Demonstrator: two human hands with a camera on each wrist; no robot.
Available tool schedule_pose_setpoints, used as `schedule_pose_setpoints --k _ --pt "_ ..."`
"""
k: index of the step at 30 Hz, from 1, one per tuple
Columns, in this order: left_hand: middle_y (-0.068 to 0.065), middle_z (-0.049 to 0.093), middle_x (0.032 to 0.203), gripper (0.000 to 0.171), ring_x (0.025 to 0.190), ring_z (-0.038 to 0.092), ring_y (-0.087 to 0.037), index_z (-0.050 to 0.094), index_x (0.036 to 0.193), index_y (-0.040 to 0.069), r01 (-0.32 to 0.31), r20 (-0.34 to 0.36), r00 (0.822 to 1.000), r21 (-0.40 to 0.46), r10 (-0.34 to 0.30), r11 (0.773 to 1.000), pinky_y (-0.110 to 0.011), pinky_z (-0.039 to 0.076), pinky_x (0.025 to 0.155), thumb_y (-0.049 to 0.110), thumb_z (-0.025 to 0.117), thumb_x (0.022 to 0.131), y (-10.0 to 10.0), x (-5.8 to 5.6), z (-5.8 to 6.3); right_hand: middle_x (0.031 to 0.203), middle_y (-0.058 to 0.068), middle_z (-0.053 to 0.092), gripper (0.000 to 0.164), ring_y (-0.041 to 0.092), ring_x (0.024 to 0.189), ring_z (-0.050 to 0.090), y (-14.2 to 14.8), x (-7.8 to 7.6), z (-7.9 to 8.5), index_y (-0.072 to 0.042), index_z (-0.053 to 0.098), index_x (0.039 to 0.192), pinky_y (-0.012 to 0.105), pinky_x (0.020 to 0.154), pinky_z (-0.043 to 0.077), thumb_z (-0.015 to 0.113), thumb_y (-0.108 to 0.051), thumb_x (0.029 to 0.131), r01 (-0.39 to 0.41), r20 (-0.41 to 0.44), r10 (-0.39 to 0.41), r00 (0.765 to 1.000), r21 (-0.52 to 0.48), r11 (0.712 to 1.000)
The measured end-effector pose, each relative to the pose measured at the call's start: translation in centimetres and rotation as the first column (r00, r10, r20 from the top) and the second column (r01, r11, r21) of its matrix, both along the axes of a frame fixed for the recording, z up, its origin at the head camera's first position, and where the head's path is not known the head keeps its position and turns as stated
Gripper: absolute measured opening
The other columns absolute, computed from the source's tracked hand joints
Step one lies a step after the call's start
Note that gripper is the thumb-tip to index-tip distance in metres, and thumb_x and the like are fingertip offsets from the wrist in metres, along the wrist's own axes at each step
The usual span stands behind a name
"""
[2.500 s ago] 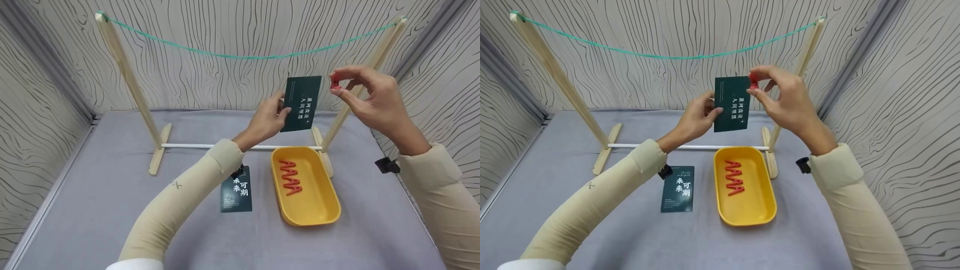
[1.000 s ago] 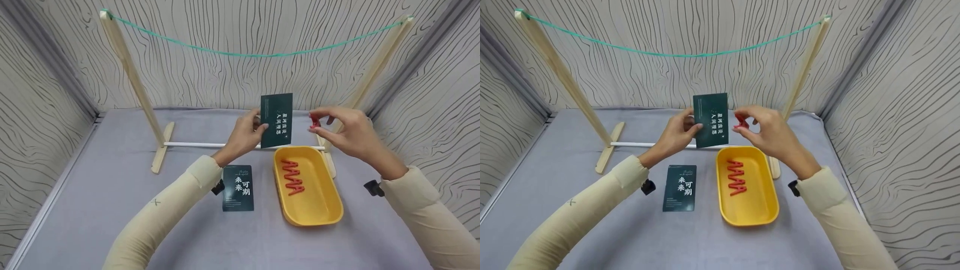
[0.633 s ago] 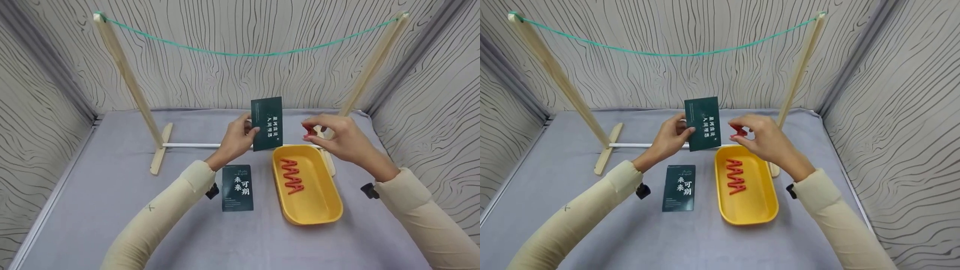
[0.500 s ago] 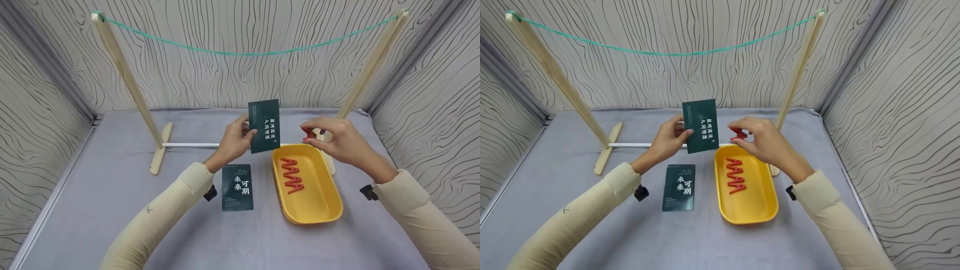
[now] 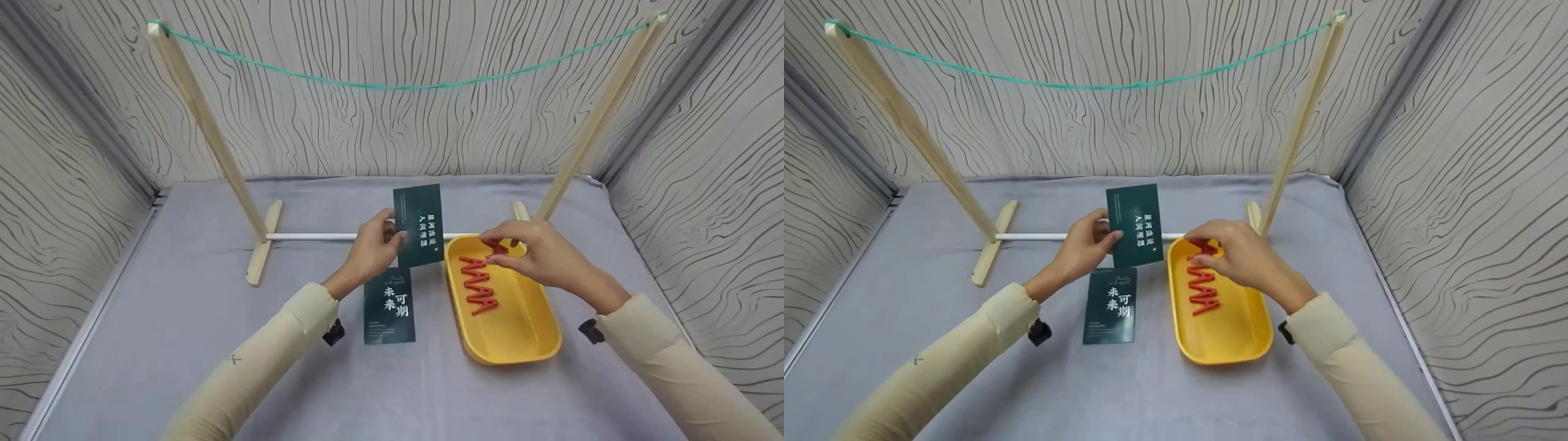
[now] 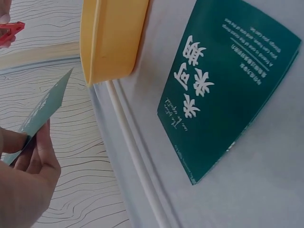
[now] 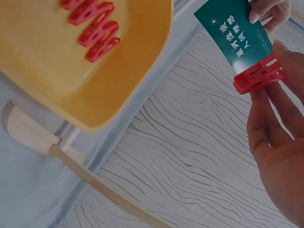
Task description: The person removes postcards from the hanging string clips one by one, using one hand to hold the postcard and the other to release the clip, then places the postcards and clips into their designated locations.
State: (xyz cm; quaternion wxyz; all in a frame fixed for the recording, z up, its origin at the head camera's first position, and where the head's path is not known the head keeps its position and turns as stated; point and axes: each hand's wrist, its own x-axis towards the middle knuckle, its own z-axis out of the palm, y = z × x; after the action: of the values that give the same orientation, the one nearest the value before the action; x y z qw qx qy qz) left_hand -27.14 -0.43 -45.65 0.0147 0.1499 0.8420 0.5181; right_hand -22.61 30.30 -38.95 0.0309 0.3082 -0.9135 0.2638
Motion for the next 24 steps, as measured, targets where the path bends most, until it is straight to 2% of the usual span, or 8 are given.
schedule_pose_setpoints --k 5,7,11,14,19,21,24 --pt "-0.013 0.078 0.102 0.032 0.082 0.07 -0.015 0.06 0.135 0.004 -0.001 0.025 1.0 0.014 0.0 1.0 -0.028 0.059 0.069 0.006 0.064 0.103 -0.6 0.5 -0.8 0.116 -0.004 0.079 0.036 0.015 0.1 0.071 -0.6 0.4 -1.1 -0.018 0.077 0.124 0.033 0.088 0.064 0.085 -0.018 0.089 0.018 0.085 -0.019 0.996 0.018 1.0" --pt "-0.013 0.078 0.102 0.031 0.084 0.072 -0.018 0.06 0.133 0.004 -0.005 0.04 0.999 0.02 0.004 1.0 -0.03 0.061 0.07 0.005 0.064 0.103 -0.9 0.8 -1.3 0.116 -0.003 0.079 0.037 0.015 0.098 0.07 -0.8 0.5 -1.7 -0.018 0.077 0.125 0.033 0.087 0.064 0.086 -0.018 0.089 0.013 0.11 -0.016 0.994 0.029 0.999" --pt "-0.013 0.079 0.106 0.029 0.091 0.076 -0.021 0.061 0.131 0.005 -0.026 0.067 0.997 0.026 0.025 0.999 -0.032 0.063 0.074 0.005 0.064 0.103 -1.5 1.2 -2.0 0.116 -0.002 0.078 0.039 0.014 0.097 0.068 -1.1 0.7 -2.7 -0.016 0.075 0.127 0.036 0.087 0.064 0.085 -0.019 0.089 0.014 0.159 -0.024 0.987 0.059 0.998" --pt "-0.013 0.079 0.105 0.027 0.09 0.076 -0.018 0.062 0.13 0.005 -0.047 0.069 0.997 0.05 0.043 0.998 -0.031 0.062 0.074 0.005 0.064 0.103 -1.8 1.3 -2.4 0.117 0.0 0.078 0.042 0.015 0.099 0.067 -1.2 0.9 -3.1 -0.016 0.073 0.13 0.039 0.089 0.063 0.085 -0.018 0.09 0.035 0.203 -0.048 0.978 0.069 0.997" --pt "-0.013 0.079 0.1 0.027 0.082 0.073 -0.014 0.062 0.131 0.006 -0.067 0.086 0.995 0.088 0.059 0.994 -0.027 0.058 0.066 0.006 0.064 0.103 -2.2 1.4 -2.6 0.118 0.001 0.078 0.043 0.015 0.1 0.065 -1.2 1.2 -3.5 -0.017 0.074 0.13 0.029 0.088 0.061 0.085 -0.018 0.089 0.052 0.23 -0.068 0.971 0.074 0.996" --pt "-0.013 0.08 0.104 0.028 0.084 0.074 -0.014 0.061 0.132 0.006 -0.071 0.102 0.993 0.086 0.062 0.994 -0.027 0.059 0.067 0.006 0.064 0.104 -2.2 1.5 -2.6 0.118 0.001 0.078 0.041 0.014 0.099 0.065 -1.1 1.3 -3.5 -0.018 0.075 0.128 0.022 0.086 0.059 0.085 -0.019 0.089 0.052 0.231 -0.069 0.971 0.077 0.996" --pt "-0.014 0.08 0.11 0.029 0.092 0.078 -0.017 0.061 0.133 0.007 -0.078 0.121 0.99 0.094 0.066 0.992 -0.031 0.063 0.073 0.006 0.063 0.104 -2.3 1.6 -2.8 0.118 0.001 0.078 0.039 0.014 0.098 0.064 -1.1 1.3 -3.6 -0.019 0.075 0.127 0.019 0.085 0.057 0.085 -0.02 0.089 0.049 0.239 -0.067 0.969 0.078 0.996"
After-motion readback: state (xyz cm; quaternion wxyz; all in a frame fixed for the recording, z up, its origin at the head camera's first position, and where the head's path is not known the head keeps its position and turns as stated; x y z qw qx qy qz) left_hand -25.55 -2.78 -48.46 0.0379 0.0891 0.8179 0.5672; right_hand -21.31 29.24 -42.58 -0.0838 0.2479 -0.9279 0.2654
